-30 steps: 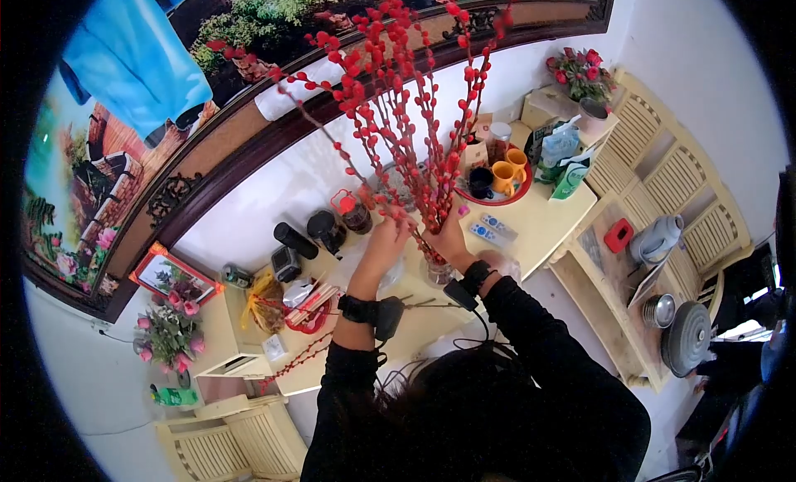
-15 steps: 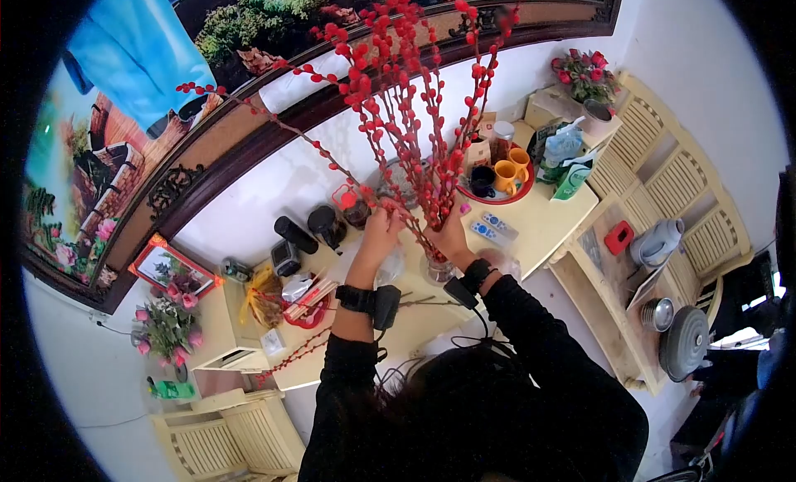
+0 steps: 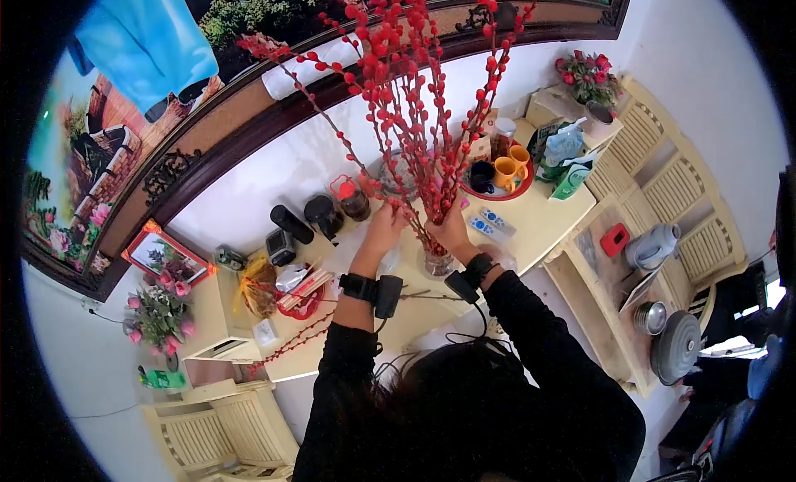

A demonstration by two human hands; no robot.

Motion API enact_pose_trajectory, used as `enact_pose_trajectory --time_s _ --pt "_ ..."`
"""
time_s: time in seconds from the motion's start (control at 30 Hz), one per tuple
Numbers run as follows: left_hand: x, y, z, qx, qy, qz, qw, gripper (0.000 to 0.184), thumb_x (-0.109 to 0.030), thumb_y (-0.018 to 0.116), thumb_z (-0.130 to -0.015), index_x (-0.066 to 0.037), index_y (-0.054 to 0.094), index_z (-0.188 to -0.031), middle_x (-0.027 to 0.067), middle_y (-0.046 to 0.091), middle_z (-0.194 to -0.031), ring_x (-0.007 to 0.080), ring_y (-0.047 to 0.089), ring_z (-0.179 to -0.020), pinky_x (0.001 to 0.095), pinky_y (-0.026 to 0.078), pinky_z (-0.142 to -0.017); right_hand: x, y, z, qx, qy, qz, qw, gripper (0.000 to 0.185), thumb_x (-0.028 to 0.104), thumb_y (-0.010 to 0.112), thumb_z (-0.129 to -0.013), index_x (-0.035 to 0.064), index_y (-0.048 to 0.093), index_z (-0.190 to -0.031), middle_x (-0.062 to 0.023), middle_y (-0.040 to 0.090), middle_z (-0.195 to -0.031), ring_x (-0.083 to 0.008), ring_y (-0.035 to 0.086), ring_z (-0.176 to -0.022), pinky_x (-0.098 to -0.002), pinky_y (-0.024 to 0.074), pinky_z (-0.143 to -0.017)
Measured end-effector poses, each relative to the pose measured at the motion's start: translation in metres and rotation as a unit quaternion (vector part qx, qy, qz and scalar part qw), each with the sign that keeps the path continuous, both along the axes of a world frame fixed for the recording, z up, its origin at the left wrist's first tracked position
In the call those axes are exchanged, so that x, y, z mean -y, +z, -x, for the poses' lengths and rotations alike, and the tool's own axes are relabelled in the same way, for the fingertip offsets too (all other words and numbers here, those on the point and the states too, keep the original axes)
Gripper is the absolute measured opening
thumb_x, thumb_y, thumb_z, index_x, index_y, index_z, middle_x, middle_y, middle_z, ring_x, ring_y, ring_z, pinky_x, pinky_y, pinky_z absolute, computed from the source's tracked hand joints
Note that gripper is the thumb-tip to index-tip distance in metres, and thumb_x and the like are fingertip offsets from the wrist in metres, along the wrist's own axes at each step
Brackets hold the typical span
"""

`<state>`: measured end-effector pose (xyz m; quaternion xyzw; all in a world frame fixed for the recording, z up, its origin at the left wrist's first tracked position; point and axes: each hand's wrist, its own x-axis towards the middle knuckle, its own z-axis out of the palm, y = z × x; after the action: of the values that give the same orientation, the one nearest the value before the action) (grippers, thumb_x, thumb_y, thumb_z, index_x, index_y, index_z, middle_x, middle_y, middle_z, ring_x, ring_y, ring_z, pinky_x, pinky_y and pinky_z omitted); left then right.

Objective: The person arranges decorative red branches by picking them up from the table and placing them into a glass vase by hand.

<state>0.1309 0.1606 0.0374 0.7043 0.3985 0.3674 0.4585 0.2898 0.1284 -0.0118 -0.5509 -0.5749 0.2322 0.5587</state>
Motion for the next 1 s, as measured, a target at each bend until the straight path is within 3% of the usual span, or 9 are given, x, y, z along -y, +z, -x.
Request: enact_pose_trajectory --time_s 0.07,0.17,0.3,0.47,0.6,0.8,0.87,0.9,1.0 --pt "-0.002 -0.003 -0.001 0.016 -0.008 0.017 1.0 0.014 -0.011 0.039 -0.086 0.001 0.042 -0.091 0.0087 0.059 -0.077 0.0145 0.056 -0.064 0.0264 0.046 -0.059 -0.003 -0.007 -0.002 0.018 -0.001 -0.012 1.0 0.088 0.004 0.062 -0.061 -0.0004 0.004 -0.126 -0.0193 0.044 -0.109 -0.0286 0.05 -0.093 -0.0335 0.0403 -0.078" --pt "-0.007 -0.009 0.001 0.01 -0.015 -0.001 1.0 0.013 -0.013 0.039 -0.087 -0.001 0.042 -0.089 0.0074 0.057 -0.079 0.0117 0.053 -0.06 0.0249 0.045 -0.055 0.004 0.009 -0.001 -0.066 0.046 0.023 0.997 0.092 0.004 0.063 -0.06 0.0005 0.0 -0.127 -0.0185 0.044 -0.11 -0.0279 0.049 -0.094 -0.0327 0.04 -0.08" --pt "-0.015 -0.032 0.003 -0.024 -0.009 0.021 0.999 0.012 -0.013 0.04 -0.086 -0.001 0.042 -0.087 0.0069 0.056 -0.077 0.0107 0.051 -0.058 0.0253 0.045 -0.052 -0.002 -0.003 -0.002 -0.026 0.035 0.032 0.999 0.093 0.003 0.063 -0.06 0.0009 -0.002 -0.127 -0.0179 0.044 -0.109 -0.027 0.049 -0.095 -0.0319 0.0398 -0.08" --pt "-0.022 -0.079 0.008 0.056 0.006 0.018 0.998 0.013 -0.013 0.04 -0.086 0.0 0.043 -0.086 0.0076 0.056 -0.073 0.0123 0.053 -0.056 0.027 0.045 -0.049 -0.008 -0.016 -0.002 -0.026 0.035 -0.023 0.999 0.09 0.003 0.062 -0.061 0.0006 0.0 -0.126 -0.0182 0.045 -0.107 -0.0272 0.049 -0.094 -0.0325 0.0398 -0.079" --pt "-0.017 -0.075 0.008 0.099 0.019 -0.041 0.994 0.013 -0.013 0.04 -0.087 0.0 0.043 -0.085 0.0086 0.056 -0.072 0.0136 0.054 -0.054 0.0271 0.045 -0.047 -0.004 -0.01 -0.001 -0.04 0.041 0.008 0.998 0.087 0.005 0.063 -0.061 0.0002 0.003 -0.125 -0.0197 0.045 -0.108 -0.0299 0.049 -0.096 -0.0328 0.0395 -0.08" --pt "-0.017 -0.087 0.001 0.115 0.094 0.002 0.989 0.012 -0.013 0.039 -0.087 -0.002 0.041 -0.085 0.0089 0.056 -0.072 0.0136 0.053 -0.052 0.0286 0.045 -0.046 -0.008 -0.02 -0.003 -0.009 0.011 0.026 1.0 0.083 0.01 0.062 -0.064 0.001 0.007 -0.125 -0.0207 0.045 -0.106 -0.0315 0.048 -0.096 -0.033 0.0399 -0.08" --pt "-0.027 -0.107 -0.001 0.204 0.1 0.098 0.969 0.012 -0.014 0.039 -0.086 -0.003 0.041 -0.085 0.0081 0.056 -0.071 0.0131 0.052 -0.052 0.0274 0.044 -0.046 -0.007 -0.014 -0.003 0.027 -0.006 0.011 1.0 0.081 0.011 0.062 -0.064 0.0013 0.01 -0.125 -0.0205 0.045 -0.106 -0.0314 0.048 -0.097 -0.0332 0.0399 -0.08" --pt "-0.027 -0.104 -0.001 0.249 0.103 0.144 0.952 0.012 -0.015 0.039 -0.086 -0.003 0.041 -0.085 0.0077 0.056 -0.071 0.0128 0.051 -0.051 0.0268 0.043 -0.046 -0.003 -0.002 -0.002 -0.027 0.025 0.051 0.998 0.081 0.013 0.066 -0.063 0.0012 0.014 -0.124 -0.0187 0.044 -0.11 -0.0297 0.047 -0.099 -0.0333 0.0392 -0.081" --pt "-0.018 -0.097 -0.001 0.141 0.092 -0.004 0.986 0.012 -0.016 0.04 -0.086 -0.004 0.042 -0.086 0.0072 0.056 -0.073 0.0124 0.051 -0.052 0.0244 0.042 -0.046 0.0 0.007 -0.003 -0.014 0.031 0.025 0.999 0.086 0.015 0.07 -0.06 0.0018 0.015 -0.123 -0.0167 0.043 -0.112 -0.0274 0.046 -0.101 -0.0332 0.0386 -0.082"
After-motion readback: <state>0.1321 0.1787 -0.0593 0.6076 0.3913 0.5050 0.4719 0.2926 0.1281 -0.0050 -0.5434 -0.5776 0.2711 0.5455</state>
